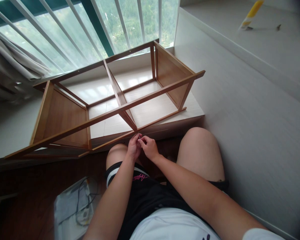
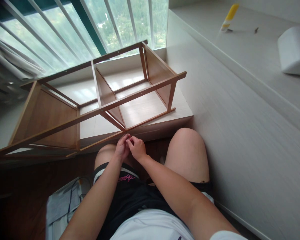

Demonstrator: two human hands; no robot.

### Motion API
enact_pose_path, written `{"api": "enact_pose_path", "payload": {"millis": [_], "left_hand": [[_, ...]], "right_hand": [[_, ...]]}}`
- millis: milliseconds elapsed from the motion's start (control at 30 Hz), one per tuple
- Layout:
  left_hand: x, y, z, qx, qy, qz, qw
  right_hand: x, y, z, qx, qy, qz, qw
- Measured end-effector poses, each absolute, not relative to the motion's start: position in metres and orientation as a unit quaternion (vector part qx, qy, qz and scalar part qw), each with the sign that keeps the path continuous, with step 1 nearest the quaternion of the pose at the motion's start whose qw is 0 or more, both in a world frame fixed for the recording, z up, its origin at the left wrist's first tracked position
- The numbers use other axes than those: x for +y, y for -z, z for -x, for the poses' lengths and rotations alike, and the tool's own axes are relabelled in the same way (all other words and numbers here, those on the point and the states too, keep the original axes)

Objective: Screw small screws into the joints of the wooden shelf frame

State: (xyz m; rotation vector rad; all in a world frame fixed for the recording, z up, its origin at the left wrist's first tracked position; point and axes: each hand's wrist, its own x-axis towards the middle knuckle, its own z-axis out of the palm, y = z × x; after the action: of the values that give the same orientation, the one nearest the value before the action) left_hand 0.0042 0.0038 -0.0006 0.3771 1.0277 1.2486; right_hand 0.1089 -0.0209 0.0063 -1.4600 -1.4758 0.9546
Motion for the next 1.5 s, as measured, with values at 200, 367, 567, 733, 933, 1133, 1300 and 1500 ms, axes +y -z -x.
{"api": "enact_pose_path", "payload": {"millis": [200,367,567,733,933,1133,1300,1500], "left_hand": [[0.004,0.003,-0.004,0.444,-0.561,-0.166,0.679],[0.005,0.002,-0.005,0.441,-0.563,-0.165,0.68],[0.004,-0.001,-0.006,0.441,-0.547,-0.182,0.688],[0.003,-0.005,-0.005,0.475,-0.517,-0.201,0.683],[0.004,-0.009,-0.004,0.503,-0.516,-0.202,0.664],[0.003,-0.006,-0.007,0.492,-0.513,-0.199,0.674],[0.004,-0.003,-0.007,0.452,-0.54,-0.197,0.682],[0.004,-0.002,-0.006,0.437,-0.558,-0.197,0.678]], "right_hand": [[-0.023,-0.012,-0.109,-0.623,-0.324,0.606,0.375],[-0.023,-0.015,-0.112,-0.634,-0.3,0.62,0.351],[-0.018,-0.01,-0.104,-0.447,-0.537,0.534,0.476],[-0.013,-0.012,-0.106,-0.17,-0.808,0.352,0.44],[-0.01,-0.015,-0.114,-0.062,-0.892,0.246,0.374],[-0.016,-0.013,-0.107,-0.126,-0.838,0.302,0.437],[-0.017,-0.008,-0.104,-0.262,-0.687,0.449,0.508],[-0.014,-0.004,-0.108,-0.414,-0.525,0.533,0.519]]}}
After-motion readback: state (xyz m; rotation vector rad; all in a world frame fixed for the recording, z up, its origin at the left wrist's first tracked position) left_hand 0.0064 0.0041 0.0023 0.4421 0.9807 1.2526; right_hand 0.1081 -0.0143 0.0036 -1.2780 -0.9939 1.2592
